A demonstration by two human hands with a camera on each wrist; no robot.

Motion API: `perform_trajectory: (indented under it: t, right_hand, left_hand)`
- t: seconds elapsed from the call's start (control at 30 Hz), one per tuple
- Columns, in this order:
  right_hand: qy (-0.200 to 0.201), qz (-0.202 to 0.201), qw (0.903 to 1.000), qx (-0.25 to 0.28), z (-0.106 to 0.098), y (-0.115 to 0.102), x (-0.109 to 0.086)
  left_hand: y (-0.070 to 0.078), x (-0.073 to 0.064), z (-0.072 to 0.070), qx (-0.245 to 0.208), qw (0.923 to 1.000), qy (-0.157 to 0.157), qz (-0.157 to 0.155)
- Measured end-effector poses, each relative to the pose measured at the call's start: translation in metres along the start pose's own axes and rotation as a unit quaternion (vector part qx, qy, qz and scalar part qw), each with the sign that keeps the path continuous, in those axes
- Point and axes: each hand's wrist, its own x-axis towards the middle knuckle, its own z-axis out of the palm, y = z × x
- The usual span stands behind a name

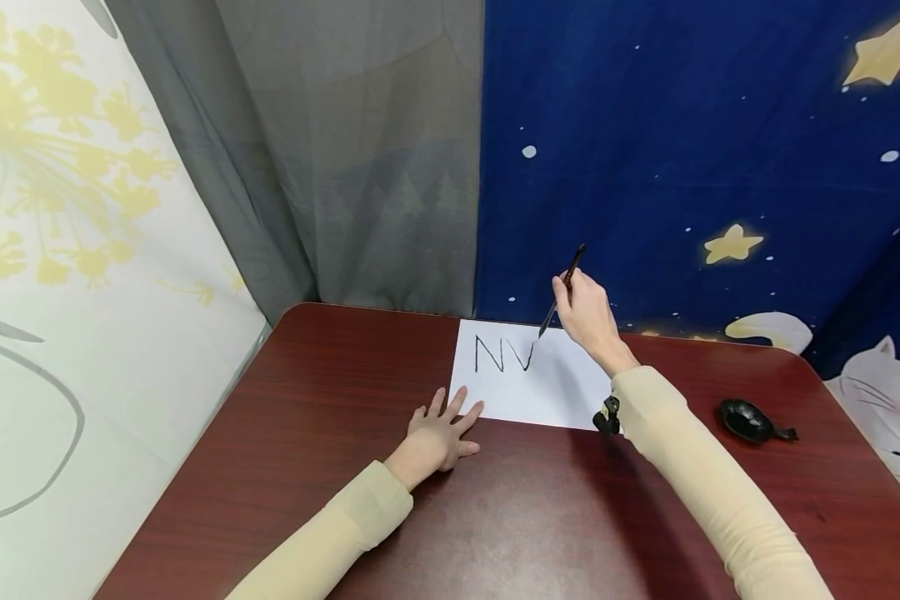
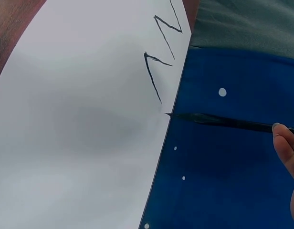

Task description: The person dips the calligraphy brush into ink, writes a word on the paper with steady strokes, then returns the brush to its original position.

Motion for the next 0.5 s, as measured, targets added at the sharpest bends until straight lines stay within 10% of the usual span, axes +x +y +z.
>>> perform_trajectory:
  t: [0.5]
  right_hand:
    - [-0.013,0.005,0.9999,-0.006,0.005,0.003,-0.001]
  left_hand:
    - [-0.003,0.015,0.012,0.007,0.9999,0.003,0.007]
